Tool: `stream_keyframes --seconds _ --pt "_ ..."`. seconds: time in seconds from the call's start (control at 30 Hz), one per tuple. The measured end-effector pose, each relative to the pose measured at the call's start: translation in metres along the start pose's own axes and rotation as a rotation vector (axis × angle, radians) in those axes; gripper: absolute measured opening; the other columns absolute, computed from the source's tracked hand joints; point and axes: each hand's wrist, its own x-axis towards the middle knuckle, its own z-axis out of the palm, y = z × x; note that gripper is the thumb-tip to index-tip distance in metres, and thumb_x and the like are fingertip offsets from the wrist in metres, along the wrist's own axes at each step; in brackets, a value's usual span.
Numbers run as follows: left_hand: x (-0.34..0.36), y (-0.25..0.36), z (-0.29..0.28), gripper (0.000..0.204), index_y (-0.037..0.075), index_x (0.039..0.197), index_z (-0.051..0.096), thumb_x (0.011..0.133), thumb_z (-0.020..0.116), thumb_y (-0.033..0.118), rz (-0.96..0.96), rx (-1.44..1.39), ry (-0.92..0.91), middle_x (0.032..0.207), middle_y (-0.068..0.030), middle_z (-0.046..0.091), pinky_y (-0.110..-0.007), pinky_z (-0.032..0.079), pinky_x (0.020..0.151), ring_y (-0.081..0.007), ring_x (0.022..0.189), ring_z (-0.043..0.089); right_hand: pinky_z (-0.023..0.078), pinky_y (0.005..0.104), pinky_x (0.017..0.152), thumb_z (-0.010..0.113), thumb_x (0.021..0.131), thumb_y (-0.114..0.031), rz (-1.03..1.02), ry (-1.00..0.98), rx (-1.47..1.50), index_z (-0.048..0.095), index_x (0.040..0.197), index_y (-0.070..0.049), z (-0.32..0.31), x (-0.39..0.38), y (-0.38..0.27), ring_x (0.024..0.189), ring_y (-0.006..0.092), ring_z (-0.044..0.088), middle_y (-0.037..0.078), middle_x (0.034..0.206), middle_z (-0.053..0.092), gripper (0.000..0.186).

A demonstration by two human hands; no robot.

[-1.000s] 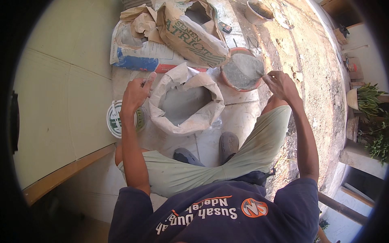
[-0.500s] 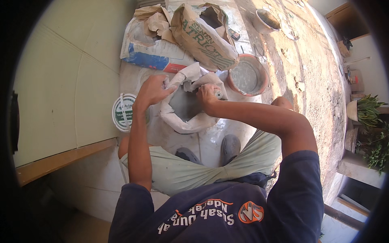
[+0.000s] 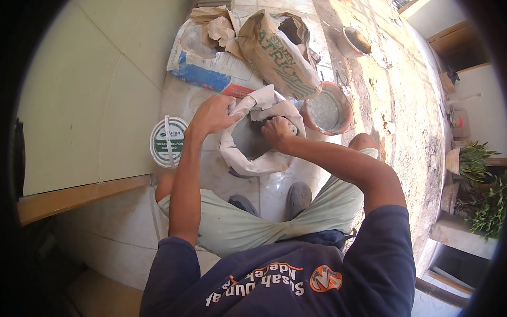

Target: The person scoops cement from a large paper bag into a small bucket using a trowel. The person sits on the floor and repeatedly transfers the material until the bucket is filled.

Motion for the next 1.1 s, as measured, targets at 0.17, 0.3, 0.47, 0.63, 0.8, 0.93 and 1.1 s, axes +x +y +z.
stream_keyframes --seconds 0.17,0.3,0.47,0.63,0.8,0.93,1.1 --pt "-0.002 0.003 -0.009 0.037 -0.001 0.081 0.068 0.084 0.082 0.034 -0.018 0.029 -0.045 0.079 -0.0208 0.070 -0.049 0.052 0.073 -0.0408 0.077 0.068 0.061 0.0439 0.074 0.059 0.102 -0.021 -0.108 0.069 -0.001 0.078 0.106 -0.014 0.004 -0.002 -0.002 0.097 0.0278 0.078 0.007 0.101 0.079 0.020" --pt "0.000 0.004 -0.003 0.038 0.000 0.082 0.068 0.085 0.082 0.035 -0.015 0.054 -0.009 0.081 -0.0211 0.071 -0.049 0.052 0.074 -0.0411 0.080 0.069 0.060 0.0448 0.080 0.055 0.104 -0.023 -0.150 0.090 0.065 0.077 0.100 -0.011 0.020 0.005 0.004 0.095 0.0306 0.078 0.012 0.099 0.078 0.026" --pt "-0.001 0.007 -0.005 0.039 0.000 0.082 0.068 0.086 0.082 0.037 -0.042 0.044 -0.038 0.082 -0.0216 0.071 -0.050 0.053 0.075 -0.0428 0.081 0.069 0.060 0.0506 0.082 0.051 0.104 -0.025 -0.161 0.114 0.178 0.077 0.095 -0.008 0.033 0.016 0.006 0.093 0.0342 0.077 0.017 0.098 0.078 0.033" --pt "0.002 0.015 -0.005 0.036 0.001 0.091 0.073 0.087 0.081 0.036 -0.045 0.111 -0.064 0.092 -0.0229 0.074 -0.052 0.055 0.082 -0.0438 0.091 0.072 0.059 0.0494 0.079 0.049 0.104 -0.025 -0.132 0.149 0.109 0.078 0.094 -0.010 0.051 0.024 0.002 0.090 0.0331 0.077 0.018 0.096 0.077 0.034" --pt "-0.005 0.017 -0.010 0.037 0.001 0.097 0.075 0.087 0.080 0.036 -0.051 0.151 -0.061 0.098 -0.0242 0.076 -0.052 0.056 0.085 -0.0440 0.097 0.073 0.058 0.0462 0.076 0.051 0.105 -0.026 0.007 0.166 0.148 0.078 0.093 -0.014 0.037 0.033 -0.016 0.092 0.0304 0.076 0.015 0.097 0.077 0.032" --pt "-0.007 0.017 -0.008 0.036 0.002 0.097 0.075 0.088 0.080 0.036 -0.040 0.162 -0.050 0.098 -0.0243 0.076 -0.052 0.057 0.085 -0.0441 0.097 0.073 0.059 0.0452 0.078 0.051 0.105 -0.025 -0.119 0.171 0.098 0.076 0.098 -0.014 0.037 0.027 -0.005 0.098 0.0298 0.075 0.012 0.102 0.077 0.028" --pt "-0.004 0.016 -0.004 0.038 0.000 0.092 0.071 0.087 0.081 0.036 0.015 0.164 -0.013 0.091 -0.0235 0.074 -0.053 0.053 0.081 -0.0448 0.091 0.070 0.061 0.0474 0.082 0.053 0.103 -0.025 -0.150 0.135 0.128 0.076 0.100 -0.013 0.029 0.025 -0.010 0.102 0.0322 0.074 0.013 0.108 0.076 0.026"
